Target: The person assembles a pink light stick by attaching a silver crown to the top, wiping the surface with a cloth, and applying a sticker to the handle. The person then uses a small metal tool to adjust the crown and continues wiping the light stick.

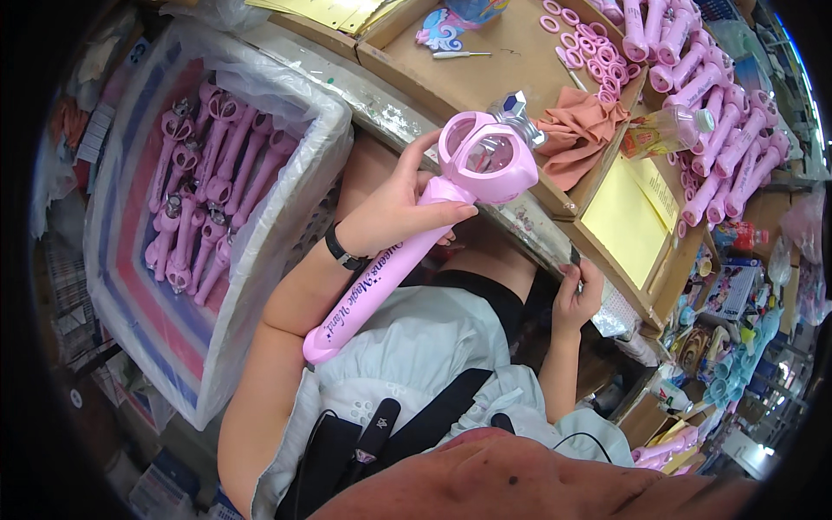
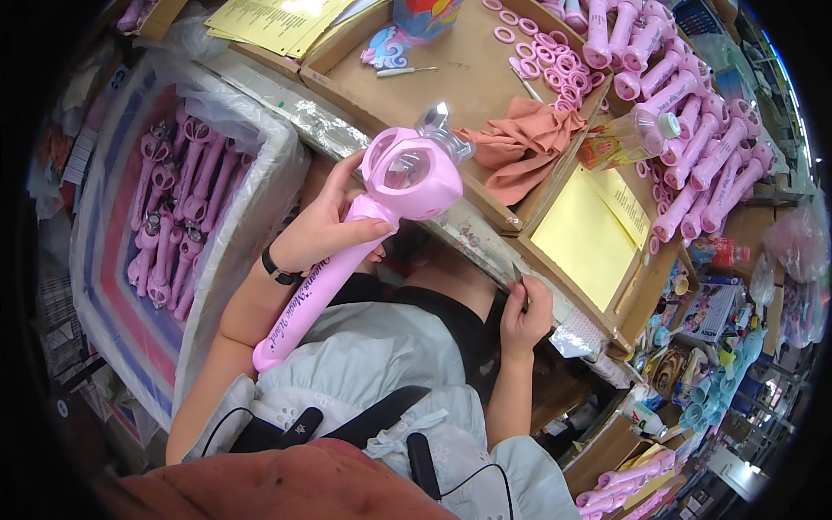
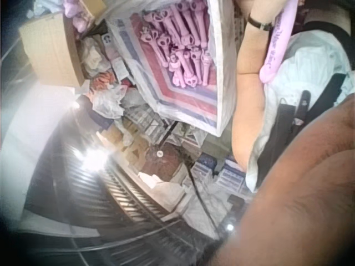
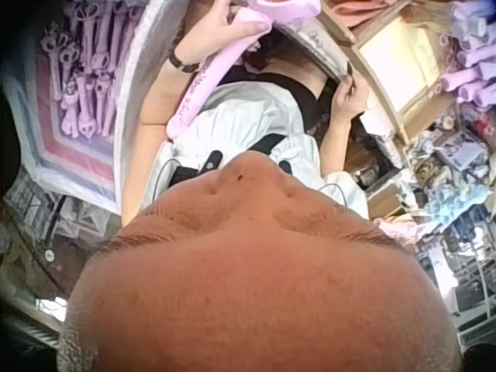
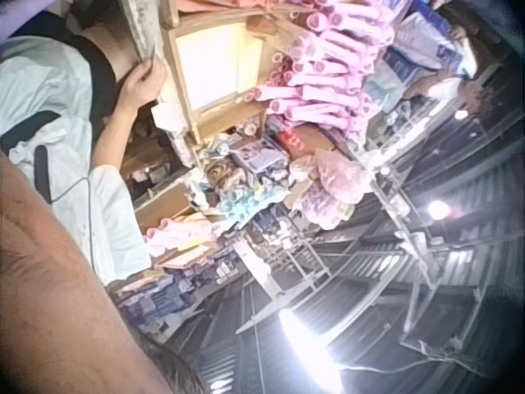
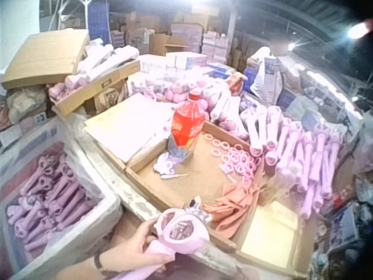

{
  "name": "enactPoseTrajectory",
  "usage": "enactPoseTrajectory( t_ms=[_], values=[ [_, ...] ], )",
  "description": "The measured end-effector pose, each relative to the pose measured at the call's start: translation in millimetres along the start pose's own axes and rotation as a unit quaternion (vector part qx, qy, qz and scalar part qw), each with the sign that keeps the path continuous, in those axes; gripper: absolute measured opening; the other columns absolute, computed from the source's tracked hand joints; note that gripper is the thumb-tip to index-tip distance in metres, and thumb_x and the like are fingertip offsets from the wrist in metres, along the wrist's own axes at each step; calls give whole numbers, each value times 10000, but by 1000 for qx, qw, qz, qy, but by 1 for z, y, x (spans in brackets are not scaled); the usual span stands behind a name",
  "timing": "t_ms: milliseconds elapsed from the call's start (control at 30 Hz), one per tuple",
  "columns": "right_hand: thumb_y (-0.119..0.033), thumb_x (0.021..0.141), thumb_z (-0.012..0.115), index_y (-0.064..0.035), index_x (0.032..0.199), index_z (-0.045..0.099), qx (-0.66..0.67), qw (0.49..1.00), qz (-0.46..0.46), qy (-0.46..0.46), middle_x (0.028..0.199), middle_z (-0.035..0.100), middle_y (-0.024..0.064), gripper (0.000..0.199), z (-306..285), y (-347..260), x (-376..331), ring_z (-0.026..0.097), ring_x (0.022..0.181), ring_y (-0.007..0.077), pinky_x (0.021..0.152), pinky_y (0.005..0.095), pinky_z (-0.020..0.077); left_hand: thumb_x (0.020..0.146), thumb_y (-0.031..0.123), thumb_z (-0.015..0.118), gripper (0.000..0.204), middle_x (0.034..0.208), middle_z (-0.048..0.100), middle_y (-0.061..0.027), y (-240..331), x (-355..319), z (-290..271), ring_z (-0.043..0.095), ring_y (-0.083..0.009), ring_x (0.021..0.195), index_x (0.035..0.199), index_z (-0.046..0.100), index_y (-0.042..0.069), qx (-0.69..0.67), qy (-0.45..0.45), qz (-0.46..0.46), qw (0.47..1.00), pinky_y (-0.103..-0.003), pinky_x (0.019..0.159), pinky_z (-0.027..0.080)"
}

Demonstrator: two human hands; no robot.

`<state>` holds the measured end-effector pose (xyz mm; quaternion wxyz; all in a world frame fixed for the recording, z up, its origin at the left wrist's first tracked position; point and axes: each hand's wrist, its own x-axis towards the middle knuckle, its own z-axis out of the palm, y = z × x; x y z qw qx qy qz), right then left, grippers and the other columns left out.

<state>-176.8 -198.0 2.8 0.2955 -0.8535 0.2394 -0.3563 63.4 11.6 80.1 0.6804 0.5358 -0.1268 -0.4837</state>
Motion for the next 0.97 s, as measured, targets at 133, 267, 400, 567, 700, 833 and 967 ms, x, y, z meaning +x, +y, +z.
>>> enactPoseTrajectory(
  t_ms=[133,267,400,567,700,833,967],
  values=[
    [26,929,548,35,1033,565,39,997,-65,-1,927,583,103,106,13,-17,12,602,672,124,630,236,480,833,136,740,955,1039,600,-149,1,1,-2,662,-171,719,1505,62,103,17,-2,-16,1000,-307,603,583],
    [40,815,659,-8,994,617,70,995,-67,35,924,613,144,191,26,-55,40,595,820,233,683,299,495,835,118,741,941,997,618,-142,-2,0,0,662,-160,716,1499,76,71,-7,11,-14,1000,-287,607,570],
    [42,781,711,-20,956,644,88,987,-135,17,936,595,118,197,42,-90,71,579,698,156,549,235,487,853,139,727,936,997,620,-136,-7,1,0,658,-161,738,1507,62,58,-33,6,6,999,-284,620,571],
    [24,786,721,-14,938,640,113,989,-94,-3,921,589,108,176,60,-105,86,573,683,143,512,230,471,870,135,700,910,995,623,-140,-15,2,-4,659,-176,705,1506,53,68,-65,-2,12,998,-293,608,573],
    [6,812,697,-10,912,634,144,989,-5,18,910,594,100,119,61,-99,90,575,711,170,569,261,484,884,149,679,860,1011,615,-154,-20,4,-10,665,-193,693,1501,84,85,-113,-17,7,993,-309,605,582],
    [5,817,695,-6,895,634,133,990,35,21,899,606,107,99,55,-92,91,578,728,177,609,257,478,889,193,671,825,1044,598,-170,-25,5,-13,666,-201,695,1496,120,99,-137,-32,16,990,-319,606,588],
    [-9,820,701,-14,901,637,148,985,87,-6,907,612,104,103,50,-95,89,583,746,208,673,275,494,875,250,701,853,1054,594,-171,-28,7,-15,667,-209,710,1497,132,116,-125,-35,22,991,-335,622,595]
  ],
)
